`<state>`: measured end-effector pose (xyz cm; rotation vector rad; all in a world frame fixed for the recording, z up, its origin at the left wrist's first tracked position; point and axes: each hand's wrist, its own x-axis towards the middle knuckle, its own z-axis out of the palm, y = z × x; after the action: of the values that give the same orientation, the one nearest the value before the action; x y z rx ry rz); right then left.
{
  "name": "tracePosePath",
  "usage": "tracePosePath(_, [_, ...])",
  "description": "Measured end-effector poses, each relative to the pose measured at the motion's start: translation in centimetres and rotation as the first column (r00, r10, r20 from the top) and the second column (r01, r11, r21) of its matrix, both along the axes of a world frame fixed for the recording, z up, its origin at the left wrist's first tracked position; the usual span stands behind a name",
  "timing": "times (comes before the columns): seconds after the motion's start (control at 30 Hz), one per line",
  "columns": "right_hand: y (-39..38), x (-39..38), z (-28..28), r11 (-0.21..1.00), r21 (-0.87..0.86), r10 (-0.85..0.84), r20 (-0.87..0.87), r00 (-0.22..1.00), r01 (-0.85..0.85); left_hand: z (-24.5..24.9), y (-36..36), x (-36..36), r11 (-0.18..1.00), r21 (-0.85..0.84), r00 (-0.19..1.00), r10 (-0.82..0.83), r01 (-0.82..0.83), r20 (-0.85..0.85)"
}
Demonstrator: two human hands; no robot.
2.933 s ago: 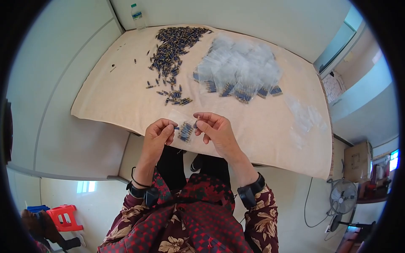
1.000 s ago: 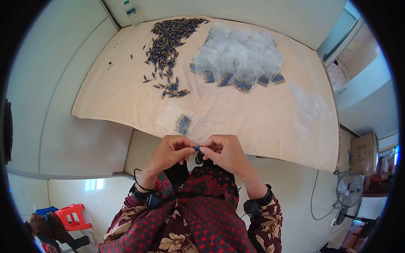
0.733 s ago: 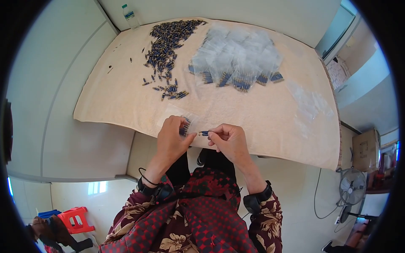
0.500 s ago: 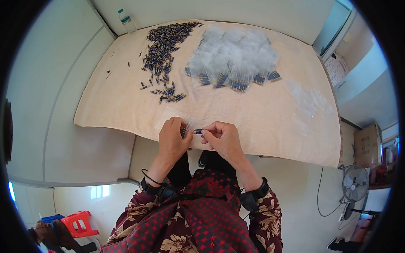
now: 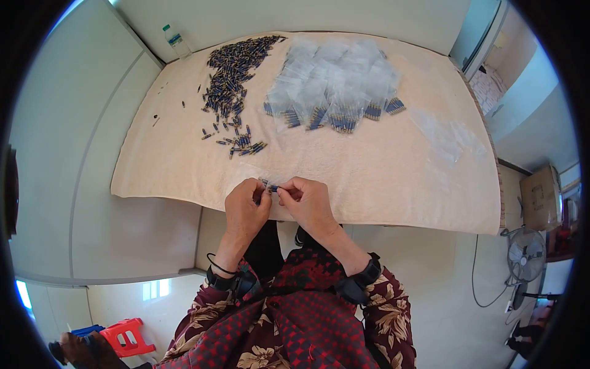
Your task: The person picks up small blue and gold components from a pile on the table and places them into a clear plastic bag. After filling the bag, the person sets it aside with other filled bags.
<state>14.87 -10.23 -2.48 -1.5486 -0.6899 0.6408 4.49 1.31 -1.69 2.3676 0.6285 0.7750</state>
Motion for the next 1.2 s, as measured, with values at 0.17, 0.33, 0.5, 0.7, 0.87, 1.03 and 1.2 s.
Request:
tracePosePath(0.17, [1.2, -0.5, -1.6, 0.993, 0.086, -0.086, 0.105, 0.991, 0.077, -0.1, -0.1, -0.2, 0.999, 0.037, 1.0, -0.009, 0.008, 0.014])
tracePosePath(0.33, [1.6, -0.8, -1.3, 0.989, 0.085, -0.136, 0.205, 0.969, 0.121, -0.9, 0.1, -0.6, 1.0, -0.002, 0.999, -0.017, 0.017, 0.042])
tracePosePath(0.5, [1.9, -0.9, -0.8, 0.988, 0.034, -0.153, 0.043, 0.987, 0.151, -1.4, 0.4, -0.8, 0.997, 0.069, 0.995, -0.039, 0.032, 0.089])
tracePosePath(0.7, [2.4, -1.0, -0.4, 0.987, -0.019, -0.158, -0.001, 0.987, 0.158, -1.0, 0.3, -0.8, 0.997, 0.072, 0.998, -0.029, 0.025, 0.058])
tracePosePath(0.87, [2.7, -1.0, -0.6, 0.985, -0.026, -0.17, 0.042, 0.985, 0.171, -0.5, 0.2, -0.7, 0.999, 0.045, 0.998, -0.034, 0.032, 0.044])
tracePosePath(1.03, [3.0, -1.1, -1.8, 0.974, 0.04, -0.223, 0.356, 0.907, 0.224, -0.6, 0.2, -0.7, 0.998, 0.058, 0.998, -0.029, 0.026, 0.061])
tracePosePath(1.2, [3.5, -0.8, -2.2, 0.961, 0.199, -0.268, 0.487, 0.831, 0.193, -0.9, 0.3, -0.8, 0.997, 0.075, 0.999, -0.02, 0.016, 0.051])
